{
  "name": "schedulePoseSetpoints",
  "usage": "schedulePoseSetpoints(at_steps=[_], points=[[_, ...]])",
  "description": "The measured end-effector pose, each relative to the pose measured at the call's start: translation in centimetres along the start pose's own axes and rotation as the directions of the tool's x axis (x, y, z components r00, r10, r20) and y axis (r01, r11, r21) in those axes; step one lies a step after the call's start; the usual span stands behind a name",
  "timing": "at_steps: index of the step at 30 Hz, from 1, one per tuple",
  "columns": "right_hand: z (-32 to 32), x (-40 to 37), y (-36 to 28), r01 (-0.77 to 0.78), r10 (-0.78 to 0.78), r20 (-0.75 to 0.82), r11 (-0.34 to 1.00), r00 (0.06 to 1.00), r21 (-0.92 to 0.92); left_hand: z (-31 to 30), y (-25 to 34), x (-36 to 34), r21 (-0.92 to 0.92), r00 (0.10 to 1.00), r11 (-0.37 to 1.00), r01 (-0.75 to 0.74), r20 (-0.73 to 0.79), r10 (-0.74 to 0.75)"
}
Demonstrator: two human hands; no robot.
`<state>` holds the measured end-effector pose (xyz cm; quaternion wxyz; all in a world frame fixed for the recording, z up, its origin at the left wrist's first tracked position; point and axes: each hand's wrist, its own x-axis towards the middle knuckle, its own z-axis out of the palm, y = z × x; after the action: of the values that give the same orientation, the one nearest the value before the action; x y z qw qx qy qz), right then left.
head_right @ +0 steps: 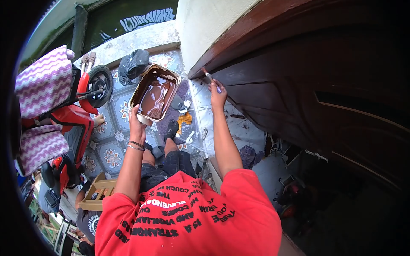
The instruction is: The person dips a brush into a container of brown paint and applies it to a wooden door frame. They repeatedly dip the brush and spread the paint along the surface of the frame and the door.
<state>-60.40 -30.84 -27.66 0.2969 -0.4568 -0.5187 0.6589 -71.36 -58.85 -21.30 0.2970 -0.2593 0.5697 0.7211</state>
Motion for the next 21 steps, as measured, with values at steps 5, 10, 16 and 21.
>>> schedulePoseSetpoints(at_steps=[5,10,16,21], points=[[1.3,-0.2,-0.2,0.079,-0.080,-0.012,0.995,0.997,-0.056,-0.4,0.4,-0.2,-0.015,1.000,1.000,0.016,0.026,-0.015],[2.6,-3.5,-4.5,0.273,-0.275,-0.068,0.961,0.959,-0.046,-0.4,1.2,-0.5,-0.027,0.998,1.000,0.007,0.060,-0.005],[4.0,-7.2,-10.8,0.441,-0.440,-0.108,0.897,0.891,-0.017,-1.0,2.3,-0.8,-0.010,0.996,1.000,0.011,0.084,-0.010],[4.5,-10.4,-15.1,0.745,-0.783,-0.048,0.606,0.620,-0.279,-1.8,2.8,-0.9,-0.026,0.995,1.000,-0.005,0.098,0.007]])
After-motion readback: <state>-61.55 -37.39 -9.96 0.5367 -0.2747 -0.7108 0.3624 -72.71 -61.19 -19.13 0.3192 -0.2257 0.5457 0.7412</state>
